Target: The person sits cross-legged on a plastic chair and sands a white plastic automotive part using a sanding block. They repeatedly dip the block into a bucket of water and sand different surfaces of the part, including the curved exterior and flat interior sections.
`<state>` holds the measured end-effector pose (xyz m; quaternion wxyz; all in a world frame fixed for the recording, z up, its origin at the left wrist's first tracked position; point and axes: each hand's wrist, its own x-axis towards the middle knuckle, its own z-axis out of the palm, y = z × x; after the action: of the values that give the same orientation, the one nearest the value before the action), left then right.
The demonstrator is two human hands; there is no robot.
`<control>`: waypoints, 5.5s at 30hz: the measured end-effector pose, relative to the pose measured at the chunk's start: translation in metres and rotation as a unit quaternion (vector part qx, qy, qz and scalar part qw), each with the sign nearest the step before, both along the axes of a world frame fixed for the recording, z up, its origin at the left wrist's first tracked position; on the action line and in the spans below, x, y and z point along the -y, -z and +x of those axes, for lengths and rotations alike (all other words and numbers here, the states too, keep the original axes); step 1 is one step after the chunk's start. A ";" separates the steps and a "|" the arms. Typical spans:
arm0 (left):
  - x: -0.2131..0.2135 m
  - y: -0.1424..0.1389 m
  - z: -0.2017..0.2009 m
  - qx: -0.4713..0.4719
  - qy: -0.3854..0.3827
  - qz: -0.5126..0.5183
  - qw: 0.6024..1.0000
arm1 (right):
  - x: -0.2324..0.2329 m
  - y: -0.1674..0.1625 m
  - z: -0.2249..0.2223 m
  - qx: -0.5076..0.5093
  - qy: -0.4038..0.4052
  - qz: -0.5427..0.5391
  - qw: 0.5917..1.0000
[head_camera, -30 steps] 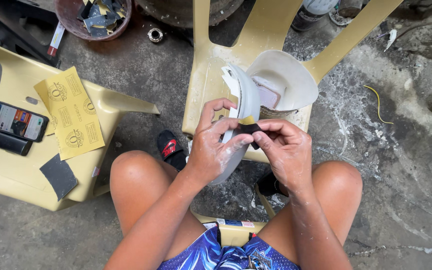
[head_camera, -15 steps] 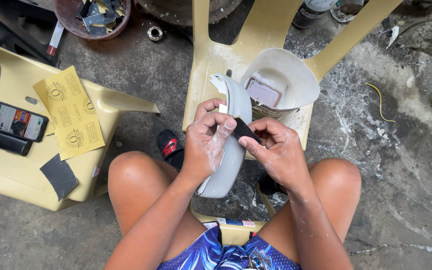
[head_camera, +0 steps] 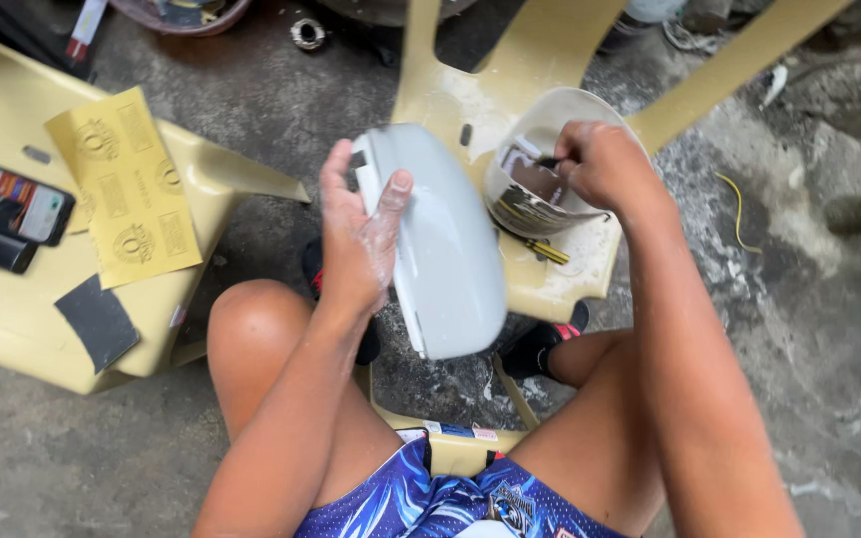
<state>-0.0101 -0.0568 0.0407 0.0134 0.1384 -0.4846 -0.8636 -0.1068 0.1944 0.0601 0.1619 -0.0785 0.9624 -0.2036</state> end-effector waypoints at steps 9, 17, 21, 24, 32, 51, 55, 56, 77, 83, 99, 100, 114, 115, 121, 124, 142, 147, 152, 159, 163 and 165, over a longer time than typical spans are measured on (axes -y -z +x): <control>-0.018 0.023 -0.001 0.040 0.061 0.109 0.991 | 0.006 0.033 -0.004 0.026 -0.058 0.062 0.996; -0.033 0.004 0.005 0.019 0.059 0.164 0.985 | 0.033 -0.014 0.119 -0.110 0.211 -0.359 0.902; -0.047 0.008 0.017 -0.031 0.032 0.069 0.997 | 0.073 -0.005 0.162 -0.116 0.241 -0.431 0.862; -0.050 0.010 0.021 -0.030 0.021 0.063 0.997 | 0.087 0.002 0.172 -0.131 0.237 -0.415 0.868; -0.059 0.009 0.023 -0.010 0.017 0.072 0.997 | 0.091 0.015 0.176 -0.192 0.231 -0.407 0.863; -0.061 -0.006 0.032 -0.030 0.073 0.024 0.997 | 0.090 0.000 0.156 -0.197 0.233 -0.382 0.872; -0.061 -0.005 0.031 0.003 0.069 0.032 0.997 | 0.085 0.002 0.156 -0.219 0.201 -0.332 0.895; -0.060 -0.005 0.031 0.018 0.066 0.029 0.997 | 0.086 0.001 0.157 -0.223 0.203 -0.317 0.899; -0.059 0.004 0.026 0.014 0.112 -0.059 0.992 | 0.084 0.001 0.153 -0.216 0.226 -0.329 0.891; -0.055 -0.001 0.025 0.033 0.144 -0.005 0.989 | 0.079 0.008 0.156 -0.253 0.186 -0.263 0.912; -0.055 -0.003 0.022 0.003 0.124 -0.017 0.992 | 0.090 0.001 0.152 -0.205 0.257 -0.332 0.884; -0.055 -0.004 0.021 0.034 0.117 -0.011 0.992 | 0.090 0.000 0.152 -0.219 0.249 -0.308 0.892; -0.056 -0.011 0.021 0.006 0.110 -0.038 0.993 | 0.088 0.008 0.161 -0.195 0.263 -0.338 0.882; -0.055 -0.010 0.021 0.009 0.119 -0.017 0.993 | 0.089 0.007 0.162 -0.174 0.285 -0.335 0.881; -0.052 -0.011 0.020 0.030 0.085 -0.051 0.995 | 0.096 0.002 0.170 -0.275 0.197 -0.298 0.893; -0.057 -0.013 0.024 0.016 0.078 -0.093 0.992 | 0.094 0.004 0.170 -0.235 0.227 -0.307 0.894; -0.044 -0.008 0.011 0.019 0.084 -0.043 0.995 | 0.098 0.009 0.186 -0.182 0.212 -0.341 0.898; -0.041 -0.001 0.011 0.048 0.065 0.056 0.995 | 0.099 0.022 0.196 -0.166 0.238 -0.437 0.851; -0.061 -0.001 0.026 -0.015 0.111 -0.093 0.989 | 0.081 0.016 0.157 -0.191 0.257 -0.365 0.874; -0.049 -0.001 0.013 0.047 0.075 0.039 0.995 | 0.099 -0.001 0.167 -0.210 0.212 -0.375 0.877; -0.056 -0.004 0.022 0.027 0.095 -0.073 0.992 | 0.092 -0.002 0.153 -0.202 0.246 -0.330 0.888; -0.059 -0.005 0.024 -0.013 0.117 -0.069 0.991 | 0.087 -0.003 0.147 -0.203 0.247 -0.335 0.887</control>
<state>0.0142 0.0022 0.0459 -0.0714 0.0684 -0.5559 -0.8253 0.0401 0.1076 0.0628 -0.1279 0.0722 0.8372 -0.5268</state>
